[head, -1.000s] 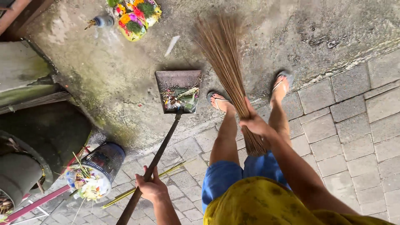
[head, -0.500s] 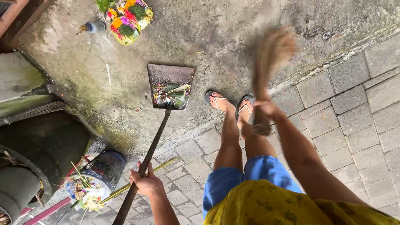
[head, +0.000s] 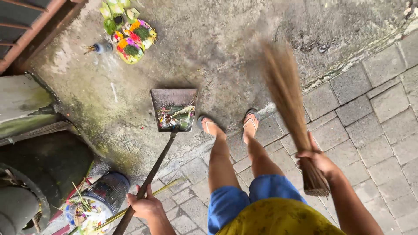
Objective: Sweeping leaves and debris into a dustpan and emptying it into a trash bin in an outdoor area.
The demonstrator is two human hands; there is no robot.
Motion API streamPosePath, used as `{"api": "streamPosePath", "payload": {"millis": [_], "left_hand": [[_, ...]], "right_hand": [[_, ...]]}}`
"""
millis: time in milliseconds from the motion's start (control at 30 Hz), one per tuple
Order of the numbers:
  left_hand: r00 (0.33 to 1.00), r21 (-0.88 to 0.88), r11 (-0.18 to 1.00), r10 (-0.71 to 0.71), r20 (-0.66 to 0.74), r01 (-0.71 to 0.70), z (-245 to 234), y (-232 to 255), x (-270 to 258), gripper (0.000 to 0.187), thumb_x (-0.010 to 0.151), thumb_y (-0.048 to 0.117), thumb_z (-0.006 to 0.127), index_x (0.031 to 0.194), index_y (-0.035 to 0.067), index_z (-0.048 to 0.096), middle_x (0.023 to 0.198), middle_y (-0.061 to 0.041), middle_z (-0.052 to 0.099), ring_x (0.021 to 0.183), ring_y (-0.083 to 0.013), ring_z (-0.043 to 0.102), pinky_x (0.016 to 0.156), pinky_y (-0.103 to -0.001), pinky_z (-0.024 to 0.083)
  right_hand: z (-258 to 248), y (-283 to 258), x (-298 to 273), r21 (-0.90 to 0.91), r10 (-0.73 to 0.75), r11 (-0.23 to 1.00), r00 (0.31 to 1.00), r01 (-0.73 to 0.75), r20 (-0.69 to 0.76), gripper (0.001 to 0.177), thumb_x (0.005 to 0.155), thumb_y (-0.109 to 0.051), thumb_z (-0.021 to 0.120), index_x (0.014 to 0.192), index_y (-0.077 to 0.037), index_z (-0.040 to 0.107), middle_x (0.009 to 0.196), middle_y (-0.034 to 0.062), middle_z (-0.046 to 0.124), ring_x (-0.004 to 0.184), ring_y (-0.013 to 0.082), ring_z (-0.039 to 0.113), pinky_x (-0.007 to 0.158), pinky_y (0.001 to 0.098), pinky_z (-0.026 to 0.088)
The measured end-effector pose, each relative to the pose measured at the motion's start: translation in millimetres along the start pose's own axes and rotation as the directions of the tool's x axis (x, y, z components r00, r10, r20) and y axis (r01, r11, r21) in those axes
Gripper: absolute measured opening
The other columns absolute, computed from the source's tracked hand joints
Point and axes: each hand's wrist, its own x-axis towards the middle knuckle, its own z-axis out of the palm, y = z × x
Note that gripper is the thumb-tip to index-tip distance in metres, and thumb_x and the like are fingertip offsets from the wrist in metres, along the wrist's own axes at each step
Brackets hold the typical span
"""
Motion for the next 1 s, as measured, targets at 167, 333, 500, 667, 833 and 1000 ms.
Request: {"api": "streamPosePath", "payload": {"millis": [167,333,500,667,833,1000], "left_hand": [[0.998,0.093,0.996,-0.015,0.064,0.009,11,17,15,0.064,0.107,0.04,0.048,0.157,0.006,0.029,0.144,-0.014,0.057,0.111,-0.0104,0.074,0.091,-0.032,0.072],[1.0,0.117,0.993,0.011,0.015,-0.013,14,34,40,0.071,0.106,0.037,0.055,0.157,-0.002,0.022,0.127,-0.013,0.068,0.102,-0.0104,0.078,0.083,-0.033,0.074],[0.999,0.082,0.996,-0.031,0.029,0.028,23,61,65,0.036,0.106,0.03,0.057,0.123,-0.001,0.05,0.116,-0.015,0.069,0.102,-0.0165,0.077,0.078,-0.031,0.076],[0.996,0.079,0.994,-0.077,0.045,0.073,34,91,69,0.023,0.106,0.027,0.056,0.117,0.007,0.048,0.125,-0.016,0.064,0.109,-0.0185,0.074,0.091,-0.04,0.072],[0.99,0.052,0.993,-0.111,0.084,0.107,47,102,91,0.022,0.106,0.022,0.056,0.116,0.003,0.05,0.123,-0.015,0.063,0.112,-0.0192,0.073,0.09,-0.037,0.072],[0.978,0.038,0.987,-0.161,0.13,0.157,57,100,104,0.057,0.104,0.03,0.053,0.149,-0.001,0.034,0.137,-0.019,0.06,0.123,-0.0216,0.069,0.098,-0.04,0.068]], "right_hand": [[-53,104,223,0.377,-0.201,0.913,0.976,0.157,0.079,0.027,0.078,-0.005,0.06,0.094,-0.019,0.042,0.066,0.014,0.048,0.049,0.0276,0.049,0.039,0.0415,0.041],[129,66,345,0.365,-0.104,0.926,0.867,-0.094,0.487,0.017,0.081,-0.016,0.067,0.07,-0.007,0.058,0.061,0.0073,0.059,0.05,0.0219,0.057,0.048,0.0357,0.048],[361,34,156,0.251,-0.103,0.963,0.718,-0.103,0.688,0.023,0.099,-0.011,0.061,0.115,0.002,0.051,0.085,0.0111,0.064,0.062,0.0187,0.065,0.055,0.0275,0.06],[327,71,72,0.335,-0.098,0.94,0.883,-0.069,0.459,0.017,0.081,-0.004,0.071,0.096,0.004,0.066,0.077,0.0184,0.064,0.06,0.0317,0.063,0.055,0.0447,0.057],[258,-46,-54,0.181,-0.333,0.932,0.938,0.313,0.096,0.097,0.065,0.0,0.063,0.151,-0.032,0.032,0.091,0.0138,0.05,0.058,0.0263,0.047,0.05,0.0372,0.04],[224,-112,127,-0.068,-0.435,0.899,0.9,0.432,-0.033,0.101,0.086,0.001,0.061,0.159,-0.034,0.002,0.138,0.0271,0.041,0.09,0.0302,0.06,0.074,0.0377,0.061]]}}
